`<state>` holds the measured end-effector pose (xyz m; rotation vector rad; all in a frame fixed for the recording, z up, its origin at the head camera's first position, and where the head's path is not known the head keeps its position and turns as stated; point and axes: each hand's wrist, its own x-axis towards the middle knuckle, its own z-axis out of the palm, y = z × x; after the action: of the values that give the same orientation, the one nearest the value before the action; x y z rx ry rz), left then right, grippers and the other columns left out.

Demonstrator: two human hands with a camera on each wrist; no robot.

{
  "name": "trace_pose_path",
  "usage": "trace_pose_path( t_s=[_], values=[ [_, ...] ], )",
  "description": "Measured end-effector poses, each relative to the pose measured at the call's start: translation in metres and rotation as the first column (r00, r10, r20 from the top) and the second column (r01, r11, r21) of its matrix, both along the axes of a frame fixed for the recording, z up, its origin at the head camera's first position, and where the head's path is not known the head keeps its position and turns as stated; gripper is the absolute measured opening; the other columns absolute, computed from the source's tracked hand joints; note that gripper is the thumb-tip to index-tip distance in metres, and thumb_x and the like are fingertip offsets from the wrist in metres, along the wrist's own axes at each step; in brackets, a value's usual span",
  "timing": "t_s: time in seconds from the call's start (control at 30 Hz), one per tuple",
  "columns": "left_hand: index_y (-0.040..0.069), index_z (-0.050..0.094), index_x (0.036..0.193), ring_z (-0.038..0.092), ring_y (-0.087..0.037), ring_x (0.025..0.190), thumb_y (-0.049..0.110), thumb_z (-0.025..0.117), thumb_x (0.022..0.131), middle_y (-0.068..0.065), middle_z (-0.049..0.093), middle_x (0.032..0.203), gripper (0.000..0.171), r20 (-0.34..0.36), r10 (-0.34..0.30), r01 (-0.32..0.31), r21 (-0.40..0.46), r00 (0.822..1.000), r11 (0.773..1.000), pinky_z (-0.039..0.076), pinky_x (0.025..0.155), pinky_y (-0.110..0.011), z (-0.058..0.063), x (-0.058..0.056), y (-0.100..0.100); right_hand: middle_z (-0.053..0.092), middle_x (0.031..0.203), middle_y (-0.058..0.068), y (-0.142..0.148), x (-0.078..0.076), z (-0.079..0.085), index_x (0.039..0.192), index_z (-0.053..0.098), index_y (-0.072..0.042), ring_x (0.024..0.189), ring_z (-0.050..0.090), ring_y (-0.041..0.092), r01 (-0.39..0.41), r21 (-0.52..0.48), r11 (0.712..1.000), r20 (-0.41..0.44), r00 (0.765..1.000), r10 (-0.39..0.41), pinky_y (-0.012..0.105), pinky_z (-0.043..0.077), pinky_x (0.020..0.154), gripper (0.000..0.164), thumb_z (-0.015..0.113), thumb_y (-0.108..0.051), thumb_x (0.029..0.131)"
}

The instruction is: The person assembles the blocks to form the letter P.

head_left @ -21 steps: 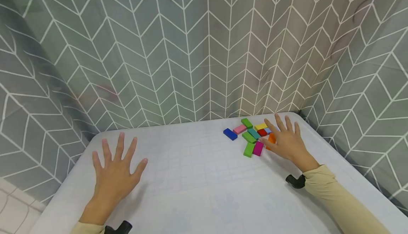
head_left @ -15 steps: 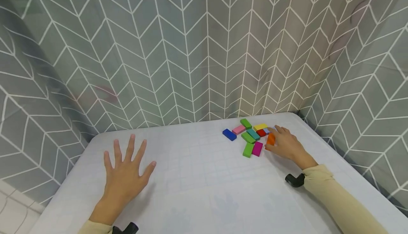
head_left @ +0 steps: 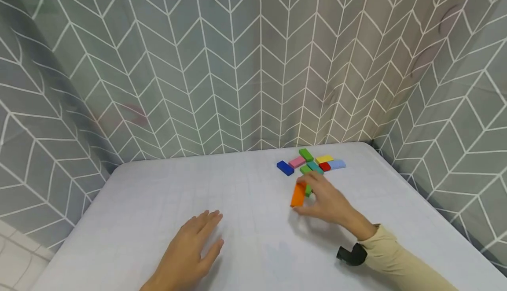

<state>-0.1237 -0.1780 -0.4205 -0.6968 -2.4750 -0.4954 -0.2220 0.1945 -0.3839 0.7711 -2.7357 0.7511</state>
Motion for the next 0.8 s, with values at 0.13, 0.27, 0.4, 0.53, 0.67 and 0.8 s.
trace_pose_path(
  t_s=[0.13, 0.27, 0.4, 0.53, 0.67, 0.8],
  values=[
    [0.011, 0.076, 0.111, 0.068, -0.018, 0.107, 0.018, 0.080, 0.088, 0.005, 0.071, 0.117, 0.024, -0.006, -0.022, 0.022, 0.019, 1.000, 1.000, 0.058, 0.086, -0.041, 0.000, 0.006, 0.001, 0.054, 0.136, 0.006, -0.058, 0.030, -0.001, 0.128, 0.062, -0.009, 0.119, 0.055, 0.023, -0.193, 0.013, 0.981, 0.014, 0.981, 0.193, 0.043, 0.056, 0.094, 0.064, 0.091, -0.038, 0.079],
    [0.018, 0.076, 0.101, 0.064, -0.004, 0.083, 0.015, 0.080, 0.089, 0.018, 0.065, 0.096, 0.013, 0.081, -0.031, 0.028, 0.040, 0.996, 0.999, 0.058, 0.069, -0.029, -0.001, 0.011, 0.001, 0.052, 0.135, 0.002, -0.103, 0.046, -0.013, 0.124, 0.059, -0.012, 0.116, 0.053, 0.014, -0.321, 0.079, 0.944, 0.060, 0.946, 0.317, 0.028, 0.052, 0.098, 0.062, 0.089, -0.044, 0.079],
    [0.019, 0.076, 0.103, 0.066, -0.005, 0.089, 0.013, 0.081, 0.089, 0.016, 0.065, 0.105, 0.017, 0.095, -0.132, 0.129, 0.032, 0.987, 0.991, 0.059, 0.073, -0.027, -0.004, 0.013, -0.001, 0.052, 0.131, -0.002, -0.131, 0.052, -0.023, 0.121, 0.060, -0.012, 0.112, 0.052, 0.009, -0.399, 0.155, 0.904, 0.069, 0.917, 0.393, 0.021, 0.049, 0.092, 0.062, 0.087, -0.051, 0.080],
    [0.015, 0.077, 0.113, 0.067, -0.011, 0.101, 0.016, 0.082, 0.090, 0.008, 0.065, 0.120, 0.023, 0.076, -0.206, 0.206, 0.001, 0.976, 0.979, 0.059, 0.079, -0.029, -0.007, 0.012, 0.001, 0.052, 0.125, -0.008, -0.139, 0.058, -0.030, 0.118, 0.060, -0.017, 0.110, 0.050, 0.007, -0.421, 0.191, 0.887, 0.045, 0.906, 0.420, 0.021, 0.044, 0.085, 0.061, 0.087, -0.056, 0.079],
    [0.009, 0.073, 0.127, 0.066, -0.018, 0.114, 0.027, 0.078, 0.095, 0.000, 0.062, 0.136, 0.038, 0.096, -0.206, 0.212, -0.050, 0.974, 0.976, 0.060, 0.083, -0.034, -0.013, 0.012, 0.003, 0.053, 0.130, -0.007, -0.133, 0.057, -0.031, 0.123, 0.061, -0.020, 0.116, 0.049, 0.008, -0.437, 0.155, 0.886, 0.070, 0.899, 0.432, 0.025, 0.044, 0.089, 0.064, 0.084, -0.060, 0.080],
    [0.003, 0.065, 0.139, 0.059, -0.020, 0.127, 0.032, 0.070, 0.102, -0.005, 0.054, 0.149, 0.047, 0.120, -0.246, 0.260, -0.113, 0.962, 0.959, 0.058, 0.091, -0.036, -0.022, 0.012, 0.003, 0.051, 0.145, 0.003, -0.112, 0.043, -0.022, 0.132, 0.061, -0.016, 0.130, 0.048, 0.016, -0.385, 0.078, 0.920, 0.111, 0.920, 0.375, 0.042, 0.047, 0.103, 0.064, 0.081, -0.055, 0.086]
  ],
)
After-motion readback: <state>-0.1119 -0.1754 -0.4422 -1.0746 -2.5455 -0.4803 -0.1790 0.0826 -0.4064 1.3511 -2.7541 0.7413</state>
